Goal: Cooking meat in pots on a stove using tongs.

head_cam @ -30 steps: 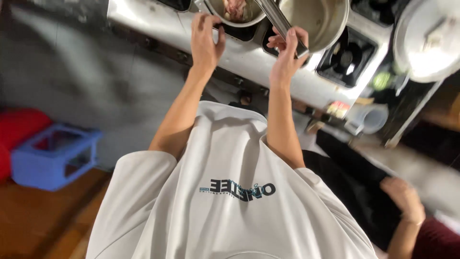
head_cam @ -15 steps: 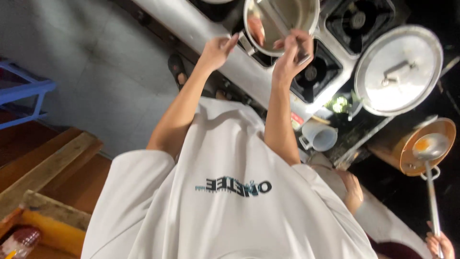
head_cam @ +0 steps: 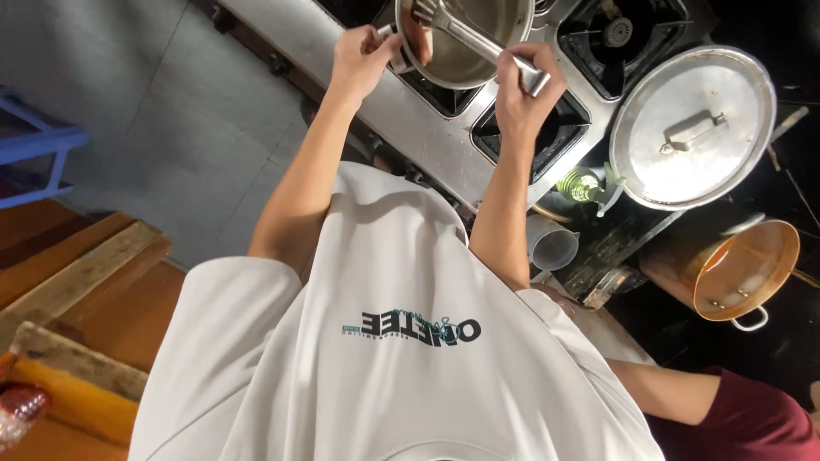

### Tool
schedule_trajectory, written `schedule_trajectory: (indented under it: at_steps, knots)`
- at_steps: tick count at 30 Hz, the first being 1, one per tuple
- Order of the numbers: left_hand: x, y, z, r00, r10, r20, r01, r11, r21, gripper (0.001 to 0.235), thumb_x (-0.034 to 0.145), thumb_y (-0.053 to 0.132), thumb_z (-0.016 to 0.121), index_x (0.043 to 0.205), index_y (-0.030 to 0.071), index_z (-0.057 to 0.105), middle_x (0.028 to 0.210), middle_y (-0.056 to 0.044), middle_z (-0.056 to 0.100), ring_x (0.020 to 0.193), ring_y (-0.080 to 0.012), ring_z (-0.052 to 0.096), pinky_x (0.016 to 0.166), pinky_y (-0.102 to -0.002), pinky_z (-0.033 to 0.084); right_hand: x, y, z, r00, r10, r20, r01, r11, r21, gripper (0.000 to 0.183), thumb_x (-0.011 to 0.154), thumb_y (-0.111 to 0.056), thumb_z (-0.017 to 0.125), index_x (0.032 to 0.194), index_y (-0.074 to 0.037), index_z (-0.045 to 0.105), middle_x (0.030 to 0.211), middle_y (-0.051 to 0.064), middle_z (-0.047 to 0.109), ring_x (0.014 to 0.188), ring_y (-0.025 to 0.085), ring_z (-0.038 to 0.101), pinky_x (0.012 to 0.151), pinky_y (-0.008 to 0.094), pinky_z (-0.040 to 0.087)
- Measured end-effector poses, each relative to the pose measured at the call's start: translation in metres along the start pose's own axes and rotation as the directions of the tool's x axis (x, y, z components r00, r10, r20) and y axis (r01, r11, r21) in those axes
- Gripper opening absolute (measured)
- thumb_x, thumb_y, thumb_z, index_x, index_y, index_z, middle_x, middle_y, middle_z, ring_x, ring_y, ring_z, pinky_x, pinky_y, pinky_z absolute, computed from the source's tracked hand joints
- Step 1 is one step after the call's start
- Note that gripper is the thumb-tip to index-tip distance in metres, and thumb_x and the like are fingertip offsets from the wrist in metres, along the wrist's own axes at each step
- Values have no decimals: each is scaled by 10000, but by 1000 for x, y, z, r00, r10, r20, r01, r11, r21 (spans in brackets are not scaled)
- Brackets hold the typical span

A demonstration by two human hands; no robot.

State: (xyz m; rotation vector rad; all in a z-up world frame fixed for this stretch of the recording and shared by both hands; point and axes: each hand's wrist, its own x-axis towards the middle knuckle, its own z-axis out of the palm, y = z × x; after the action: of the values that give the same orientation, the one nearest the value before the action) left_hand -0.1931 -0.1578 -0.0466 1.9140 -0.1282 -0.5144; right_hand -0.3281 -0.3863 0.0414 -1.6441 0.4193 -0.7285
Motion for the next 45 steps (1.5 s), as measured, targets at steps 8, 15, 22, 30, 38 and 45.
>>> schedule_trajectory:
  at_steps: [8,15,22,30,38,45]
  knots:
    - [9,-3,0,998,22,-64,-24,999,-40,435,944,286,793,702,45,522,623,10,570,600,-49,502,533,-261,414,14,-28,1,968,-55,245,105,975,-196,88,933,-69,743,946,15,721,837,75,700,729,135,632,650,292,463]
    - [10,10,-7,997,-58,-46,59,998,26,386,930,287,776,688,76,561,627,26,599,587,-44,530,540,-257,441,18,-45,12,950,78,302,15,955,-295,110,894,-95,768,940,-2,731,822,65,715,705,141,648,634,294,488]
    - [11,10,-12,997,-74,2,74,997,-29,430,958,300,787,687,69,546,617,38,558,558,-39,490,508,-242,403,4,-41,43,948,-71,311,187,914,-359,196,884,-129,870,984,-20,743,944,106,742,781,179,704,648,319,532]
    - [8,7,-13,1000,15,23,-12,994,-110,341,960,291,783,754,51,656,655,37,632,563,-27,523,505,-232,409,-9,-31,68,962,-148,230,233,883,-408,280,861,-150,879,1038,-31,697,953,121,734,804,228,746,703,333,589]
    - [6,10,-14,999,-26,26,27,998,-52,306,951,322,771,790,69,711,652,38,650,557,-24,525,505,-229,410,-15,-16,64,981,-142,135,186,895,-406,189,886,-103,822,1032,-50,715,958,107,740,772,194,766,643,285,597]
    - [6,6,-14,999,18,29,-15,995,-95,352,936,344,775,783,39,689,667,23,656,570,-30,556,515,-232,442,-16,-16,61,988,-150,44,154,892,-425,191,881,-101,838,1037,-57,736,948,90,724,775,165,742,668,298,579]
